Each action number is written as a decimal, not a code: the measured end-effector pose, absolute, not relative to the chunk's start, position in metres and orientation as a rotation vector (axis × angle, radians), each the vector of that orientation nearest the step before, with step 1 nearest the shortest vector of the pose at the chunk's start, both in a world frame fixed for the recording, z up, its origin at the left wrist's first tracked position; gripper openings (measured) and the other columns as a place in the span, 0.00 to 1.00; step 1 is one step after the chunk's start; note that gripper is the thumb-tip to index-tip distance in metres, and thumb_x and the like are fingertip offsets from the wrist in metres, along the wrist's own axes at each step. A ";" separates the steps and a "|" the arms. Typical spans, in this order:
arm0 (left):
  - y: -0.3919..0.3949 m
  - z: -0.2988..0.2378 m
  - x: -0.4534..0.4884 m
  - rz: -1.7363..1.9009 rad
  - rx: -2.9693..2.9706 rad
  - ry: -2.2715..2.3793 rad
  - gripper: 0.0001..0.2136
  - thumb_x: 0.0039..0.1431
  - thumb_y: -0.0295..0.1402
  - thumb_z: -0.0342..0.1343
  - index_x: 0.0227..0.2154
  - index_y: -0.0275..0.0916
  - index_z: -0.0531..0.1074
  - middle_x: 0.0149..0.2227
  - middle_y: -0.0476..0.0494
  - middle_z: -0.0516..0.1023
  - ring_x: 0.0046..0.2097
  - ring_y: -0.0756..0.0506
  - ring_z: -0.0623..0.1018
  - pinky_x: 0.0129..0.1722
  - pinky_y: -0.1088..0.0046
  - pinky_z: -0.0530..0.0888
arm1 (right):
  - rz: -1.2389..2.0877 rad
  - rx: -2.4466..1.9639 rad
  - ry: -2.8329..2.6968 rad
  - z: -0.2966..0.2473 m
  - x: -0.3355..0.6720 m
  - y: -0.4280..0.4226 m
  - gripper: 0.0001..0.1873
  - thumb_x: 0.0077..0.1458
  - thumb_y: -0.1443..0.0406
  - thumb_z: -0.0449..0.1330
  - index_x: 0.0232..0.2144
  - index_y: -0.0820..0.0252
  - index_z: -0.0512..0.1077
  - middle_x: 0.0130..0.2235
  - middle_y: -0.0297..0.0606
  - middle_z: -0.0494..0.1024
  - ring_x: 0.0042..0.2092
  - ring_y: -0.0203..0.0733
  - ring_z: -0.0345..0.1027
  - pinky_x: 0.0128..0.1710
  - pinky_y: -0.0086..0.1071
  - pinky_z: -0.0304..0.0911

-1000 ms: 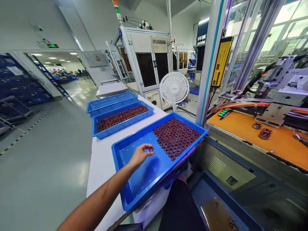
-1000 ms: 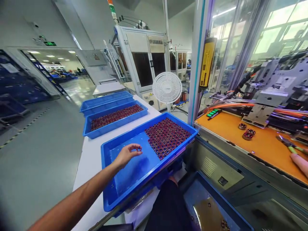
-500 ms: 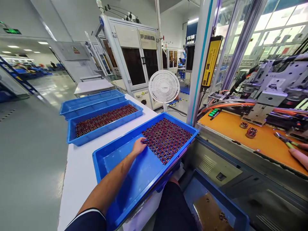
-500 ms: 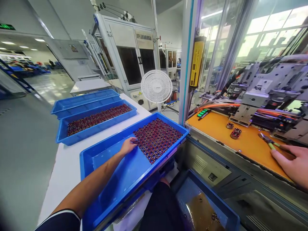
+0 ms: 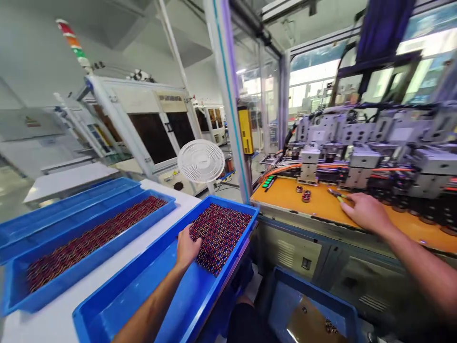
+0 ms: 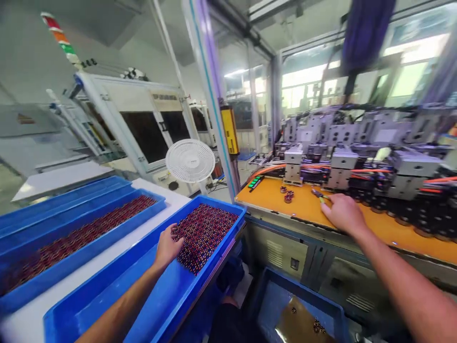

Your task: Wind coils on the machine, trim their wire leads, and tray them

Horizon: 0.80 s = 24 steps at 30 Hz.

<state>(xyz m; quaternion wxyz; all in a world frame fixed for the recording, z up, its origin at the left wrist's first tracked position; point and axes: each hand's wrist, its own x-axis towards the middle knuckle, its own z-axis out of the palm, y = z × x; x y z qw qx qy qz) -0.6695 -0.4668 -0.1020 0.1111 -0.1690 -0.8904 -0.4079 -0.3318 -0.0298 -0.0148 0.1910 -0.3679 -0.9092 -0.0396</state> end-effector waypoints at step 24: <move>-0.193 -0.005 -0.499 -1.957 -1.272 -2.374 0.19 0.60 0.34 0.60 0.52 0.36 0.67 0.44 0.42 0.77 0.40 0.45 0.79 0.43 0.60 0.77 | 0.099 -1.024 -2.519 -0.004 -0.323 -0.045 0.14 0.65 0.59 0.58 0.49 0.62 0.71 0.51 0.43 0.73 0.50 0.45 0.70 0.51 0.45 0.68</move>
